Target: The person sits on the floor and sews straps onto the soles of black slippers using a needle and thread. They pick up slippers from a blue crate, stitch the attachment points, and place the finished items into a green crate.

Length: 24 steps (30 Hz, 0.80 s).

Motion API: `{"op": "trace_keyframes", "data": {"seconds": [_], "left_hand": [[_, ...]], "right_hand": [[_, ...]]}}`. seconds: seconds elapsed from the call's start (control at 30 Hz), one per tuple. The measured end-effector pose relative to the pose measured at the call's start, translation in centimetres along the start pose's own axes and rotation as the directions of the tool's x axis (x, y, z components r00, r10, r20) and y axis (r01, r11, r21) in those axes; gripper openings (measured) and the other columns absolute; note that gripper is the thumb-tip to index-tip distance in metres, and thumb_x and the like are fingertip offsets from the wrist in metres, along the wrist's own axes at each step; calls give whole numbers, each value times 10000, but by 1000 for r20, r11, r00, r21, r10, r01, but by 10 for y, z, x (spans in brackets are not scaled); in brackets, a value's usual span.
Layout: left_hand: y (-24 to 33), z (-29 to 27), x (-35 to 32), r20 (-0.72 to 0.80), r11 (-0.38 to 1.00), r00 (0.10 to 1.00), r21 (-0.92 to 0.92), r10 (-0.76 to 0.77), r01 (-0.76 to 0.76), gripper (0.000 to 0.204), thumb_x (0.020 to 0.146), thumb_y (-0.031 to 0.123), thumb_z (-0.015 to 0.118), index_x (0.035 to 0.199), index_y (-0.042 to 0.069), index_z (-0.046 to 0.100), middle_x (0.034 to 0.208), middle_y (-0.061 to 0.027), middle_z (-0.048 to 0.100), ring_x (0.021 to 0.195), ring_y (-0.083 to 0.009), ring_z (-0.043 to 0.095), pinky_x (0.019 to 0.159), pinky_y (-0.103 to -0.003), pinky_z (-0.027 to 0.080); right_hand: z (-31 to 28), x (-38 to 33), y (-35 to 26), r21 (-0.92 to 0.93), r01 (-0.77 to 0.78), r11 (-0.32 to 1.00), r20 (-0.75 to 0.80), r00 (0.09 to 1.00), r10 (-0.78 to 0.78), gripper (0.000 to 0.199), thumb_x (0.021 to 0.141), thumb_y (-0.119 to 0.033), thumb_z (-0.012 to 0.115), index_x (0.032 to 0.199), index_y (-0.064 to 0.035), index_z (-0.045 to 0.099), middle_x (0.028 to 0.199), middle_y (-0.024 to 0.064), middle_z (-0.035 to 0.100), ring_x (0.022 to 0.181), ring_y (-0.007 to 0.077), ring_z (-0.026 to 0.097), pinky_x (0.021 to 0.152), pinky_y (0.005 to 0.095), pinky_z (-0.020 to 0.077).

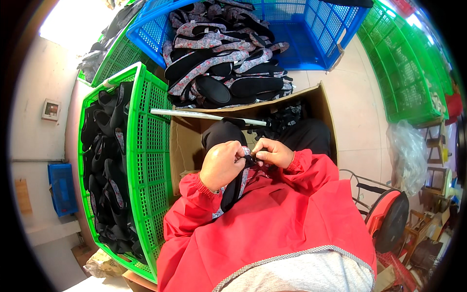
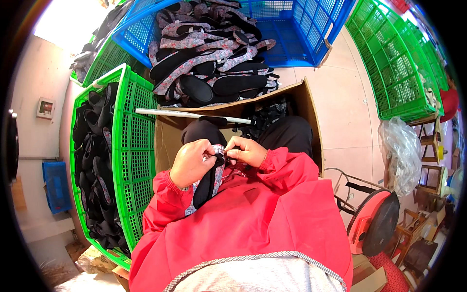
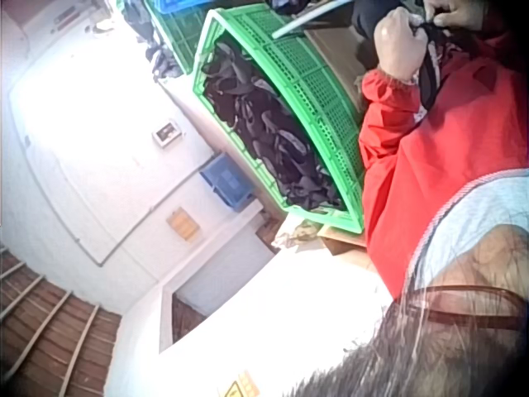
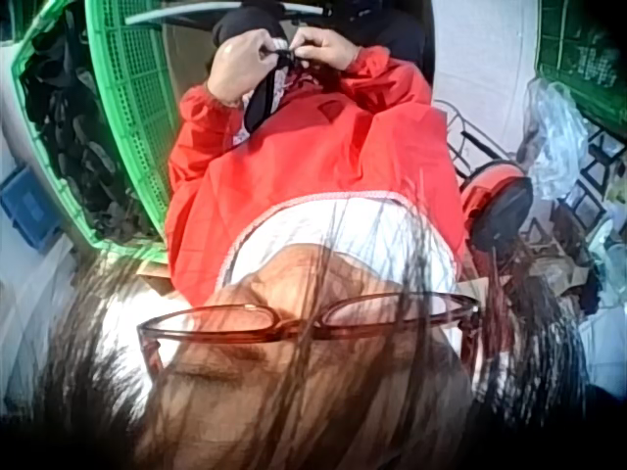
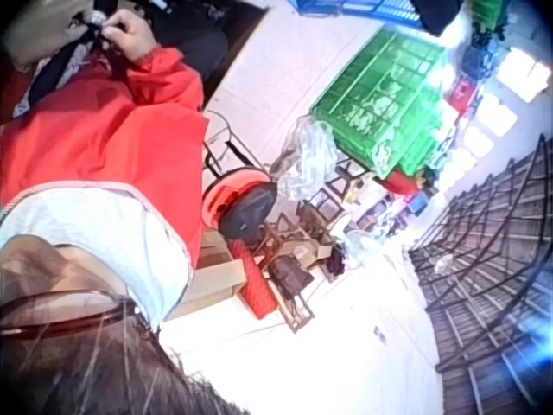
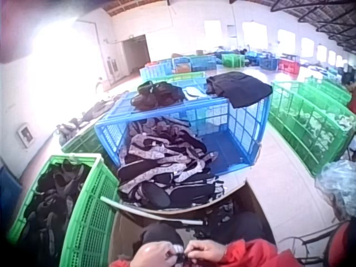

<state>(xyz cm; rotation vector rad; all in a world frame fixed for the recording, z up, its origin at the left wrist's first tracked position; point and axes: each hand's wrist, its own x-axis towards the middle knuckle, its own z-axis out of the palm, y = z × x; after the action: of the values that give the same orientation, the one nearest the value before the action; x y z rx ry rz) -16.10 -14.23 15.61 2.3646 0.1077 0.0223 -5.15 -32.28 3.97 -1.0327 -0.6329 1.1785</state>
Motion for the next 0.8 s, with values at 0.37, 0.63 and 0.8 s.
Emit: {"op": "trace_keyframes", "data": {"seconds": [0.37,0.63,0.8], "left_hand": [[-5,4,0,-6,998,1000,57,15,-15,157,714,61,705,829,29,603,740,-69,583,685,-234,597,628,-337,484],[-3,4,-1,7,997,998,49,-60,59,180,714,75,727,823,25,592,751,-85,601,678,-232,600,622,-328,481],[-8,6,-2,-15,996,999,76,-38,39,200,705,80,731,823,26,579,745,-93,605,675,-249,605,618,-342,483]], "right_hand": [[26,-20,22,298,10,954,-103,994,22,179,997,-236,554,1097,-88,548,843,33,603,636,43,473,532,183,336],[27,-18,31,230,57,972,-101,994,-34,194,1005,-204,536,1113,-43,523,881,30,593,780,82,560,707,224,445],[28,-16,20,137,93,986,-84,993,-82,173,1005,-184,531,1093,-35,529,901,37,589,794,87,568,723,232,460]]}}
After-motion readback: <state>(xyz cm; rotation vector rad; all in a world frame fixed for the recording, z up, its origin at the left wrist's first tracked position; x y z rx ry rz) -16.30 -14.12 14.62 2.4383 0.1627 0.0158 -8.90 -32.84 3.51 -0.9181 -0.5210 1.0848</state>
